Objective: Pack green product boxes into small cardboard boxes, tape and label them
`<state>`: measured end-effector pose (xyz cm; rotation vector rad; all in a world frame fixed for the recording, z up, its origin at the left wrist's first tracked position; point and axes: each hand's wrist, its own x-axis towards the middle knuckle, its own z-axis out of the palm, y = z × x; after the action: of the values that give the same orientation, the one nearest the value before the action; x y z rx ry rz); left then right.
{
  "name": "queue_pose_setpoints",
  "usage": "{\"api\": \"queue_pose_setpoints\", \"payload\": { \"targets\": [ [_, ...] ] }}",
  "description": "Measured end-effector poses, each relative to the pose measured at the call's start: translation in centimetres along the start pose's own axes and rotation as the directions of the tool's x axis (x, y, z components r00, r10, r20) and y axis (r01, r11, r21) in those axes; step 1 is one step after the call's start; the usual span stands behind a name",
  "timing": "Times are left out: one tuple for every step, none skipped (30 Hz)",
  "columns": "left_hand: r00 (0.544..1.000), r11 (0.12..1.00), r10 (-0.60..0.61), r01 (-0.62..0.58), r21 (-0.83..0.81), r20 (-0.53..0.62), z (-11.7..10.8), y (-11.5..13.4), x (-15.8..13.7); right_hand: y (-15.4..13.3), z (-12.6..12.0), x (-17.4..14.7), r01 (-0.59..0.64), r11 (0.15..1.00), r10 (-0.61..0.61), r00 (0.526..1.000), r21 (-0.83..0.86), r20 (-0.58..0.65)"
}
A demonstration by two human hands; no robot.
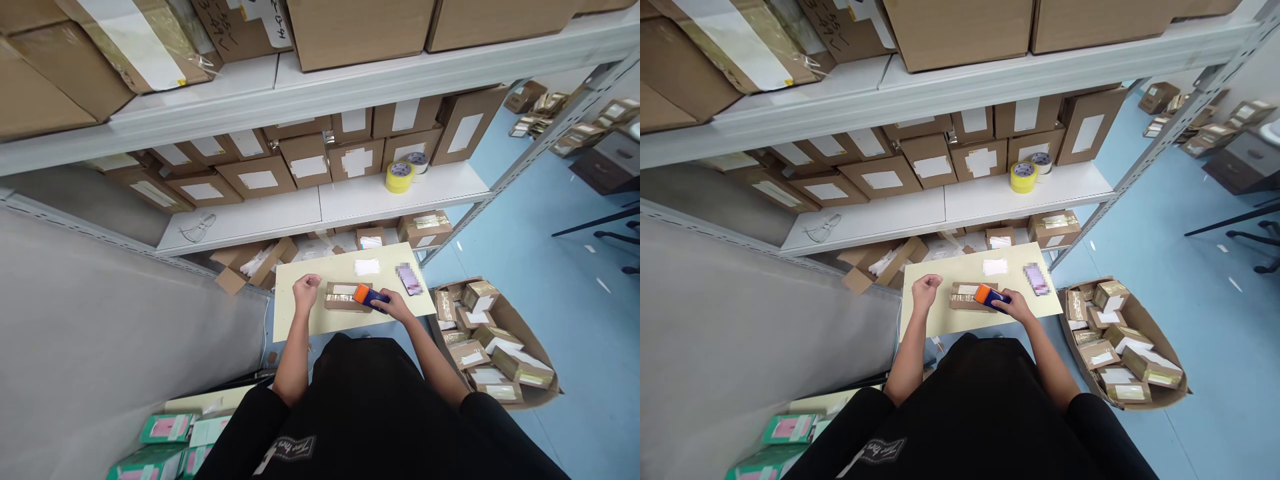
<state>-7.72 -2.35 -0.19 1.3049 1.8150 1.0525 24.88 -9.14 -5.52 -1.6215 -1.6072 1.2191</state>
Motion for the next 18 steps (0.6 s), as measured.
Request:
{"api": "queue_pose_setpoints", "payload": {
  "targets": [
    [0.998, 0.998, -0.057, 0.057, 0.012, 0.004, -0.1, -1.2, 0.4, -0.5, 0.0, 0.5, 0.004, 0.997, -0.003, 1.000, -0.074, 0.017],
    [0.992, 0.992, -0.123, 0.122, 0.021, 0.012, -0.1, -2.5, 0.8, -1.0, 0.1, 1.1, 0.005, 0.989, 0.000, 0.999, -0.149, 0.033],
    [0.982, 0.982, -0.190, 0.189, 0.025, 0.020, 0.0, -3.8, 1.1, -1.5, 0.4, 1.8, 0.002, 0.976, 0.008, 0.999, -0.219, 0.046],
    [0.968, 0.968, -0.250, 0.249, 0.025, 0.027, 0.1, -4.9, 1.3, -1.9, 0.7, 2.5, -0.005, 0.959, 0.023, 0.998, -0.284, 0.059],
    [0.958, 0.959, -0.283, 0.283, 0.027, 0.032, 0.3, -6.0, 1.5, -2.2, 1.1, 3.1, -0.012, 0.939, 0.039, 0.997, -0.343, 0.072],
    [0.950, 0.950, -0.310, 0.309, 0.029, 0.036, 0.5, -7.0, 1.7, -2.4, 1.5, 3.7, -0.018, 0.919, 0.057, 0.994, -0.394, 0.088],
    [0.943, 0.944, -0.330, 0.329, 0.031, 0.040, 0.7, -7.9, 1.8, -2.6, 2.0, 4.2, -0.024, 0.900, 0.076, 0.992, -0.435, 0.103],
    [0.938, 0.939, -0.345, 0.343, 0.034, 0.044, 0.9, -8.6, 1.8, -2.7, 2.4, 4.6, -0.029, 0.884, 0.094, 0.989, -0.467, 0.116],
    [0.932, 0.933, -0.359, 0.358, 0.036, 0.049, 1.1, -9.3, 1.8, -2.7, 2.7, 4.9, -0.031, 0.870, 0.106, 0.986, -0.491, 0.126],
    [0.927, 0.928, -0.372, 0.370, 0.037, 0.056, 1.3, -9.9, 1.8, -2.7, 2.9, 5.1, -0.029, 0.860, 0.113, 0.984, -0.510, 0.135],
    [0.922, 0.924, -0.382, 0.380, 0.038, 0.062, 1.4, -10.5, 1.8, -2.7, 3.1, 5.1, -0.025, 0.850, 0.117, 0.983, -0.525, 0.141],
    [0.918, 0.921, -0.390, 0.389, 0.038, 0.069, 1.6, -11.0, 1.8, -2.8, 3.2, 5.2, -0.019, 0.841, 0.116, 0.982, -0.540, 0.146],
    [0.915, 0.918, -0.397, 0.396, 0.037, 0.075, 1.8, -11.4, 1.8, -2.8, 3.3, 5.2, -0.011, 0.832, 0.113, 0.982, -0.555, 0.150],
    [0.911, 0.915, -0.404, 0.402, 0.037, 0.079, 2.0, -11.9, 1.9, -2.9, 3.3, 5.1, -0.003, 0.822, 0.110, 0.982, -0.570, 0.153],
    [0.909, 0.912, -0.409, 0.408, 0.036, 0.081, 2.2, -12.3, 1.9, -3.0, 3.4, 5.1, 0.001, 0.811, 0.109, 0.982, -0.585, 0.152],
    [0.906, 0.910, -0.414, 0.413, 0.035, 0.081, 2.4, -12.7, 2.0, -3.1, 3.5, 5.1, 0.003, 0.802, 0.109, 0.983, -0.598, 0.151],
    [0.905, 0.908, -0.419, 0.417, 0.035, 0.080, 2.6, -13.0, 2.0, -3.2, 3.6, 5.1, 0.004, 0.794, 0.109, 0.983, -0.608, 0.149],
    [0.904, 0.907, -0.422, 0.420, 0.034, 0.076, 2.8, -13.4, 2.1, -3.3, 3.7, 5.1, 0.004, 0.787, 0.110, 0.983, -0.616, 0.147]
  ]
}}
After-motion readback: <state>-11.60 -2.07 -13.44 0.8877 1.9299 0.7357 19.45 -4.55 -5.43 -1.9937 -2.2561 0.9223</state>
